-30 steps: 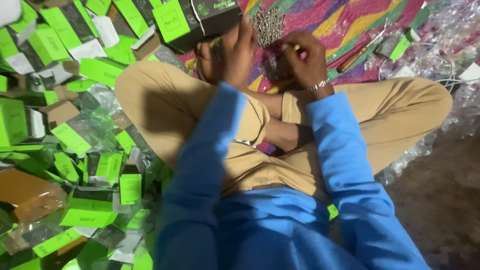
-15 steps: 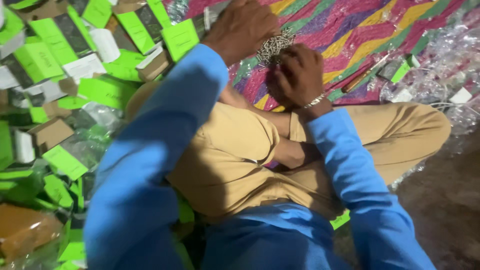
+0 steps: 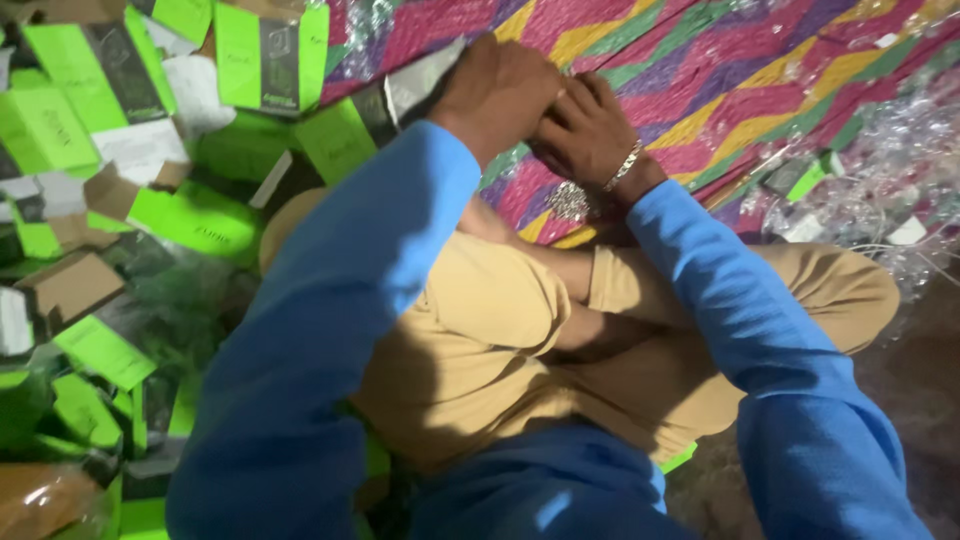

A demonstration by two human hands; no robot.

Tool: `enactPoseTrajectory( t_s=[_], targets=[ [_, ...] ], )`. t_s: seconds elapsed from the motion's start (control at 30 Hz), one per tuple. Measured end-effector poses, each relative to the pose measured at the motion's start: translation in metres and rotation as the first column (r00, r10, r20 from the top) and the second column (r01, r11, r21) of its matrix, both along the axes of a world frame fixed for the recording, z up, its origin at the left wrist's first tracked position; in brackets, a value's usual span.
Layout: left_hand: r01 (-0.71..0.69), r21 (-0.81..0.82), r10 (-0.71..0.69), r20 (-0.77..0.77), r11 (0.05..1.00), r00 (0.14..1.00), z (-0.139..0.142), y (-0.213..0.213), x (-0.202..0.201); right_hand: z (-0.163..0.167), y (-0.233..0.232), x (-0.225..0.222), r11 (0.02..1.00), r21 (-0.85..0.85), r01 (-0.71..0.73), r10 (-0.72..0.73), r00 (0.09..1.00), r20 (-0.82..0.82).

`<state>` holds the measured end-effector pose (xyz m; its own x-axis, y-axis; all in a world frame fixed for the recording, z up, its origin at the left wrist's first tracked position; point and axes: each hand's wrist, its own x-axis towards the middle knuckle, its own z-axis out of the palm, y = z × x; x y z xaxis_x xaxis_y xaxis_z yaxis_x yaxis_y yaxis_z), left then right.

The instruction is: The person sits cross-legged on a mat and repeatedly picks up small metal pins and white plastic components, inserting the pins into the components by hand. The person handles the parts one at a time and places the assembled units aside.

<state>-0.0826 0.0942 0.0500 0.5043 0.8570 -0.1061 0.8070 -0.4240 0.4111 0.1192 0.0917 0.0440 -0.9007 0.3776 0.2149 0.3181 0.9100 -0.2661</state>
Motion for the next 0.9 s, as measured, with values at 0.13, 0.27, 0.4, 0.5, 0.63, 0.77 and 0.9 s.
enactPoseTrajectory(
  t_s=[0.13, 0.27, 0.4, 0.5, 0.63, 0.77, 0.9],
  targets=[
    [-0.007, -0.065, 0.009, 0.032, 0.998, 0.999, -0.003, -0.003, 0.009, -0.004, 0.005, 0.007, 0.999, -0.035, -0.008, 0.008, 1.000, -0.010],
    [0.025, -0.089, -0.036, -0.122, 0.996, 0.992, -0.009, -0.006, 0.008, -0.001, 0.015, 0.014, 0.998, -0.058, 0.004, -0.010, 0.996, -0.091],
    [0.107, -0.027, -0.110, -0.185, 0.994, 0.977, -0.012, -0.014, 0.015, 0.002, 0.030, 0.026, 0.999, -0.002, 0.040, -0.040, 0.988, -0.147],
    [0.211, -0.058, -0.218, -0.215, 0.976, 0.952, -0.007, -0.021, 0.020, -0.001, 0.040, 0.037, 0.993, -0.043, 0.113, -0.118, 0.981, -0.156],
    [0.252, -0.120, -0.271, -0.178, 0.960, 0.946, 0.005, -0.038, 0.015, -0.006, 0.046, 0.050, 0.983, -0.033, 0.179, -0.182, 0.975, -0.125],
    [0.261, -0.188, -0.300, -0.222, 0.947, 0.928, 0.006, -0.057, 0.006, -0.004, 0.047, 0.053, 0.977, -0.091, 0.193, -0.202, 0.974, -0.106],
    [0.248, -0.220, -0.314, -0.350, 0.943, 0.882, -0.015, -0.079, -0.004, 0.005, 0.036, 0.031, 0.990, 0.054, 0.132, -0.121, 0.978, -0.169]
  ],
)
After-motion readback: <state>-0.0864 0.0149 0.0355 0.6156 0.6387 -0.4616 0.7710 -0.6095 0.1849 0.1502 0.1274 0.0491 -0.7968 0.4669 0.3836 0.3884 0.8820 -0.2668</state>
